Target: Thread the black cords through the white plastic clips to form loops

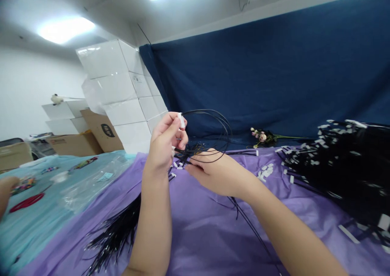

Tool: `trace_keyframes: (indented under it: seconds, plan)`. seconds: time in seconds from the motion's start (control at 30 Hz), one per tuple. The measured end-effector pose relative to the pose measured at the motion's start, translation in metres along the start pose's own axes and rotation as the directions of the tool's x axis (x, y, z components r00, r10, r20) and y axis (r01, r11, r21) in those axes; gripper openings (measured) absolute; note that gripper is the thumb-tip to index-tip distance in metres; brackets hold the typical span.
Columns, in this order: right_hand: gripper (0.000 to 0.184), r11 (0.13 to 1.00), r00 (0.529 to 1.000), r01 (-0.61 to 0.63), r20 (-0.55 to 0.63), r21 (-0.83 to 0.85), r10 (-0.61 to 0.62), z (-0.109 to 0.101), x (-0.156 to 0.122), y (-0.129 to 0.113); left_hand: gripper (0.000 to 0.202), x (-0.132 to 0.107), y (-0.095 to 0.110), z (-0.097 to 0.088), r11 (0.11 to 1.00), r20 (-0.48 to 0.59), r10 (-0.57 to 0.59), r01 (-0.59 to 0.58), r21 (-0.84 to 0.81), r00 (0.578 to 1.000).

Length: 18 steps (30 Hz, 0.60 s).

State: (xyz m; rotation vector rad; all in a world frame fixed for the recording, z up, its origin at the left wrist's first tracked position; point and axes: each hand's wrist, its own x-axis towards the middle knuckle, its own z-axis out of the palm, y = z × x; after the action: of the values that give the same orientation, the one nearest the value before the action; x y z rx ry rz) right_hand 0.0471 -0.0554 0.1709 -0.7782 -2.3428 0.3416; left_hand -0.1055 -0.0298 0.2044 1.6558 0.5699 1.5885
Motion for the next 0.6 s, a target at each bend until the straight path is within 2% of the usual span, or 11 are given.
trace_keyframes:
  seconds: [0.17,0.3,0.43,0.6]
  plan:
    - [0.027,0.975,1.0,0.004,0.007,0.221,-0.006,-0.003,0.002,0.005,0.021,-0.001,0.003,-0.003,0.987,0.008,0.01,-0.008,-0.159,1.0]
    - [0.024,0.897,0.999,0.006,0.036,0.441,-0.024,-0.006,0.001,0.007,0.02,-0.002,0.008,-0.005,0.968,0.02,0.002,0.003,-0.25,1.0]
    - [0.017,0.893,1.0,0.024,0.001,0.45,-0.028,-0.008,-0.002,0.007,0.019,-0.003,0.01,-0.006,0.946,0.037,-0.024,0.035,-0.323,0.999]
    - [0.01,0.898,0.994,0.111,-0.05,0.426,-0.099,-0.007,-0.002,0.006,0.018,-0.002,0.008,-0.007,0.918,0.067,-0.037,0.06,-0.393,0.997]
